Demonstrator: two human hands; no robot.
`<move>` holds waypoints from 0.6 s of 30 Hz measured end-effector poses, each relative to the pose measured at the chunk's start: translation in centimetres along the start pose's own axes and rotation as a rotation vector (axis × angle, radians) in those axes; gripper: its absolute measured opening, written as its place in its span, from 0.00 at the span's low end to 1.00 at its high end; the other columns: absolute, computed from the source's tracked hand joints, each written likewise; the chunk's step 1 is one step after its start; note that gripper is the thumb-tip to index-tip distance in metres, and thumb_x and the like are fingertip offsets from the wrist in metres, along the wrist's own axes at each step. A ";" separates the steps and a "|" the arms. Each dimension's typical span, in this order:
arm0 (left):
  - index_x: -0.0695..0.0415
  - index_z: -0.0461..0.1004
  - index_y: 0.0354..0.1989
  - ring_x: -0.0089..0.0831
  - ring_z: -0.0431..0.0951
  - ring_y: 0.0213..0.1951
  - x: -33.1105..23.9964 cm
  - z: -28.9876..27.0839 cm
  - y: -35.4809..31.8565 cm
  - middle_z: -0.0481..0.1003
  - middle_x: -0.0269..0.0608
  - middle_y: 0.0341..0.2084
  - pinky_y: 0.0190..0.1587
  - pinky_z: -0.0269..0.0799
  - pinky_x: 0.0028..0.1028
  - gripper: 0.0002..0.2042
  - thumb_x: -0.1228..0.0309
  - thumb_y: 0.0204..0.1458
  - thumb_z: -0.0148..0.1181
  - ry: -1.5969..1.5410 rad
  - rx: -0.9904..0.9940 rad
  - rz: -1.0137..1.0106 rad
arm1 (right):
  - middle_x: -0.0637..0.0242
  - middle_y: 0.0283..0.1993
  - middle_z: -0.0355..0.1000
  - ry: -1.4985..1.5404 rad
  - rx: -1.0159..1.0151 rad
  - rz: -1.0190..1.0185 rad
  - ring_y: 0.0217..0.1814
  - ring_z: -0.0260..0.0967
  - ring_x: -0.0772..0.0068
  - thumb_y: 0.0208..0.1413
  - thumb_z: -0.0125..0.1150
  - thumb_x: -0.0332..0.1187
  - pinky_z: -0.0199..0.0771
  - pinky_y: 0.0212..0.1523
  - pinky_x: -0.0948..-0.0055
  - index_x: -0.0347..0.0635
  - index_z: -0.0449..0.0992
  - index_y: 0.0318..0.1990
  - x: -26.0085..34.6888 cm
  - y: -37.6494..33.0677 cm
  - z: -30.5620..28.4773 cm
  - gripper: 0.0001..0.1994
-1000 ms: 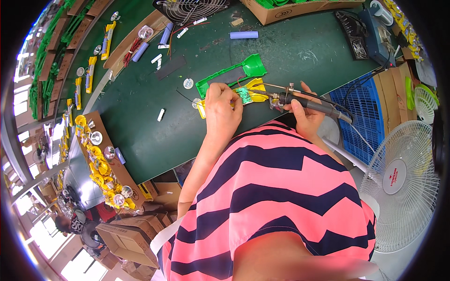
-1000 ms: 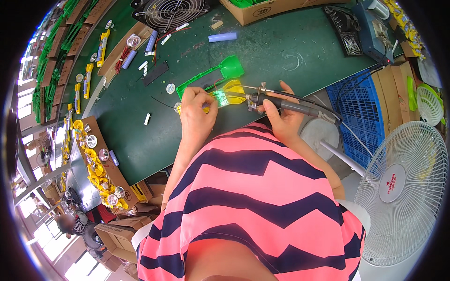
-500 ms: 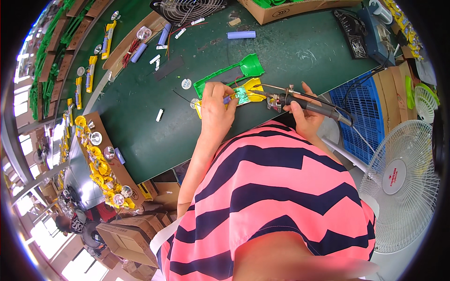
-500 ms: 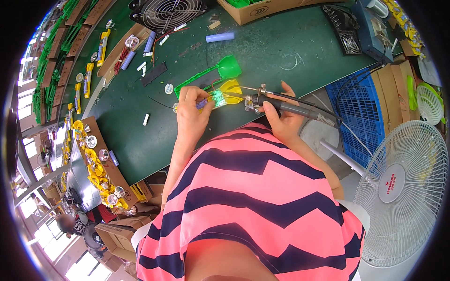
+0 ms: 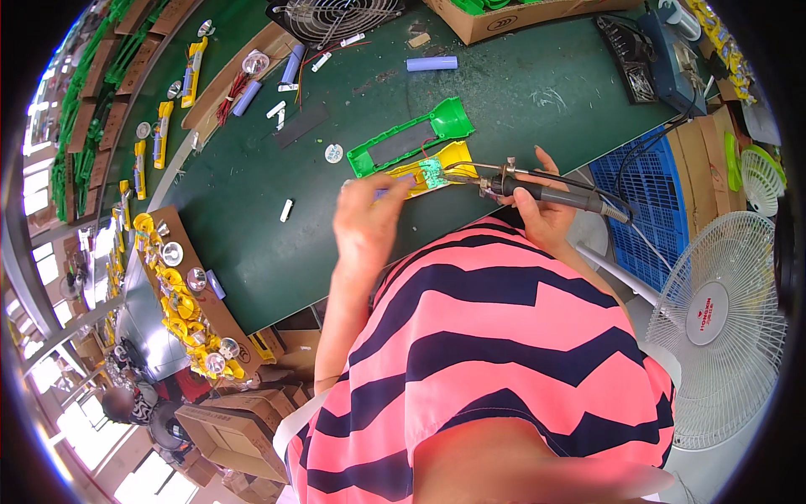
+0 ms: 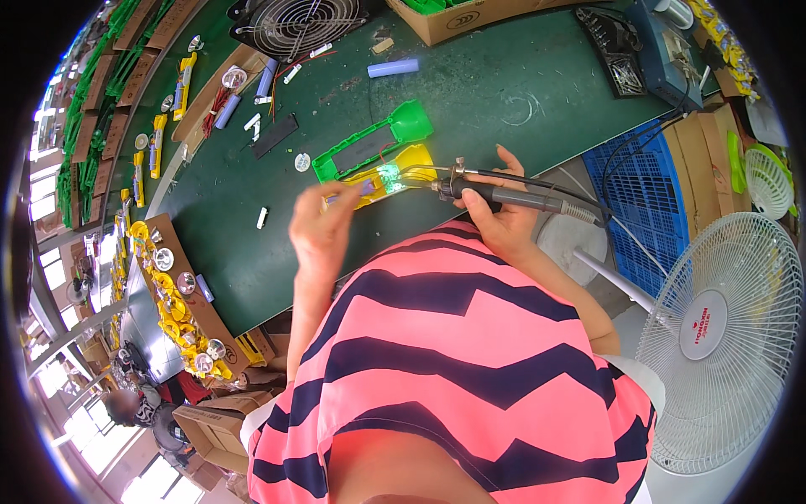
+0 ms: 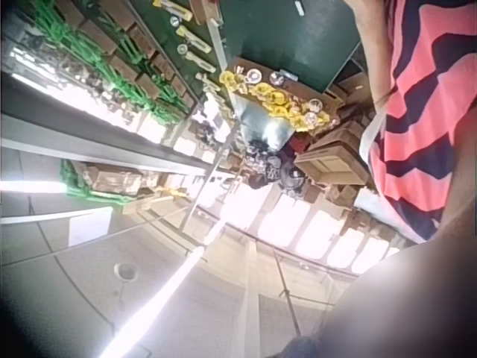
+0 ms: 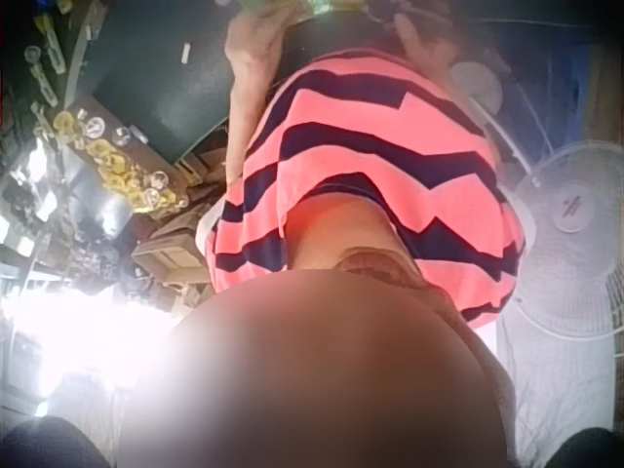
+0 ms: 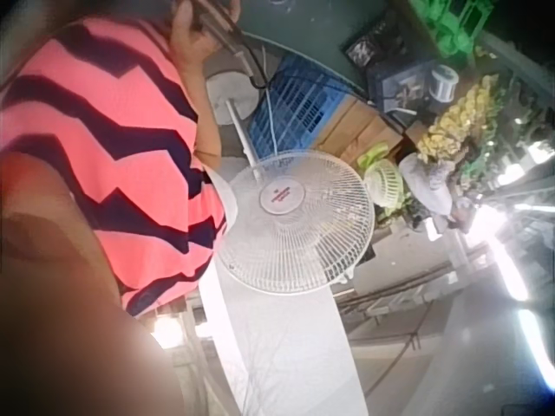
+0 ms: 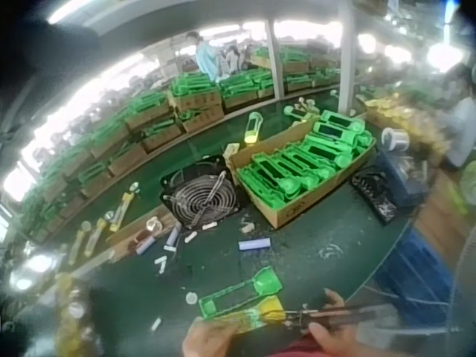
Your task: The person solders wires and electronic components into a green plastic casing using a soldering iron and soldering wire.
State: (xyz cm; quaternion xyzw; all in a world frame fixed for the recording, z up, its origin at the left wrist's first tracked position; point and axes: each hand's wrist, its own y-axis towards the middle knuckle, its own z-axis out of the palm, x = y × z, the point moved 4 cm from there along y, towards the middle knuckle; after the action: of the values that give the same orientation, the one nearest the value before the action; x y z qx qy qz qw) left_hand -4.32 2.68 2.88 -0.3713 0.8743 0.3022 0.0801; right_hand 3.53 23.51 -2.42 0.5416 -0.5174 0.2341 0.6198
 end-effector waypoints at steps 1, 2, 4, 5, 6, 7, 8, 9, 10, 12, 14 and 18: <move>0.57 0.76 0.28 0.33 0.72 0.27 -0.5 0.7 -0.4 0.72 0.37 0.25 0.29 0.68 0.27 0.08 0.79 0.36 0.62 -0.045 -0.003 0.012 | 0.70 0.20 0.74 0.000 0.004 0.000 0.30 0.71 0.81 0.48 0.56 0.25 0.44 0.61 0.56 0.35 0.72 0.37 0.2 0.0 0.0 0.08; 0.58 0.76 0.28 0.33 0.72 0.28 -0.7 1.3 -0.9 0.72 0.37 0.25 0.30 0.68 0.27 0.09 0.80 0.35 0.63 -0.089 -0.006 0.024 | 0.69 0.20 0.74 0.018 -0.009 0.027 0.30 0.71 0.81 0.48 0.56 0.25 0.43 0.62 0.56 0.34 0.72 0.36 0.4 0.1 0.0 0.08; 0.58 0.75 0.29 0.33 0.71 0.27 -0.9 2.1 -1.0 0.71 0.37 0.24 0.29 0.67 0.27 0.11 0.81 0.34 0.63 -0.131 -0.007 0.030 | 0.69 0.20 0.74 0.030 -0.028 0.056 0.30 0.71 0.81 0.48 0.55 0.25 0.43 0.62 0.56 0.34 0.72 0.36 0.2 -0.1 -0.1 0.07; 0.58 0.75 0.29 0.33 0.71 0.26 -1.0 2.1 -0.9 0.71 0.37 0.23 0.29 0.67 0.28 0.11 0.81 0.34 0.62 -0.100 0.005 0.017 | 0.69 0.20 0.74 0.048 -0.048 0.085 0.30 0.71 0.81 0.48 0.55 0.25 0.42 0.62 0.57 0.34 0.71 0.36 -0.2 -0.4 -0.1 0.07; 0.58 0.75 0.29 0.33 0.70 0.26 -1.1 2.2 -0.8 0.70 0.37 0.23 0.28 0.66 0.28 0.11 0.81 0.33 0.62 -0.068 0.020 0.004 | 0.68 0.20 0.74 0.069 -0.068 0.117 0.29 0.71 0.81 0.48 0.55 0.24 0.42 0.63 0.58 0.34 0.71 0.36 -0.6 -0.6 -0.2 0.07; 0.58 0.75 0.29 0.33 0.70 0.26 -1.1 2.2 -0.6 0.70 0.37 0.23 0.28 0.66 0.28 0.11 0.81 0.33 0.62 -0.069 0.022 0.003 | 0.68 0.20 0.74 0.070 -0.069 0.119 0.29 0.71 0.81 0.48 0.55 0.24 0.42 0.63 0.58 0.34 0.71 0.36 -0.5 -0.5 -0.2 0.07; 0.58 0.76 0.29 0.33 0.70 0.26 -1.3 2.3 -0.4 0.69 0.37 0.23 0.28 0.66 0.29 0.11 0.81 0.33 0.61 -0.037 0.046 0.029 | 0.64 0.22 0.73 0.050 -0.065 0.118 0.26 0.72 0.79 0.48 0.54 0.23 0.45 0.63 0.59 0.31 0.70 0.36 -0.2 -0.3 -0.3 0.07; 0.57 0.76 0.29 0.33 0.70 0.26 -1.5 2.4 -0.4 0.69 0.36 0.23 0.28 0.66 0.29 0.11 0.81 0.33 0.61 -0.006 0.070 0.058 | 0.59 0.24 0.72 0.029 -0.064 0.116 0.23 0.72 0.76 0.48 0.53 0.22 0.48 0.63 0.61 0.28 0.69 0.36 0.1 -0.2 -0.2 0.08; 0.57 0.76 0.29 0.33 0.70 0.26 -1.4 2.3 -0.4 0.69 0.36 0.23 0.28 0.66 0.29 0.11 0.81 0.33 0.61 -0.007 0.070 0.060 | 0.59 0.24 0.72 0.029 -0.066 0.116 0.23 0.72 0.76 0.48 0.53 0.22 0.48 0.63 0.61 0.28 0.69 0.36 0.1 -0.4 -0.1 0.08; 0.57 0.76 0.30 0.33 0.70 0.27 -1.4 2.5 -0.4 0.68 0.36 0.24 0.29 0.66 0.29 0.11 0.80 0.33 0.60 0.041 0.125 0.079 | 0.59 0.25 0.73 0.109 -0.110 0.225 0.23 0.72 0.76 0.48 0.53 0.22 0.51 0.62 0.63 0.28 0.69 0.36 -0.4 -0.7 -0.1 0.07; 0.57 0.76 0.30 0.33 0.70 0.27 -1.4 2.4 -0.3 0.68 0.36 0.24 0.29 0.67 0.29 0.12 0.80 0.33 0.59 0.045 0.143 0.083 | 0.63 0.22 0.73 0.098 -0.097 0.225 0.26 0.72 0.79 0.48 0.54 0.23 0.47 0.62 0.61 0.31 0.69 0.36 -0.4 -0.7 -0.1 0.07; 0.57 0.76 0.30 0.33 0.70 0.27 -1.5 2.3 -0.2 0.69 0.36 0.24 0.29 0.67 0.29 0.12 0.80 0.33 0.59 0.062 0.178 0.090 | 0.69 0.19 0.73 0.051 -0.082 0.198 0.28 0.71 0.83 0.47 0.56 0.25 0.46 0.61 0.59 0.35 0.70 0.35 -0.7 -0.8 -0.1 0.07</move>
State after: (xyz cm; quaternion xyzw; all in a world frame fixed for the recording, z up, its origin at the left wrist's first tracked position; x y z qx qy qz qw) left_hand -3.31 4.85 1.51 -0.3321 0.9156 0.2152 0.0720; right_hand 3.95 23.53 -3.35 0.4559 -0.5615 0.2867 0.6282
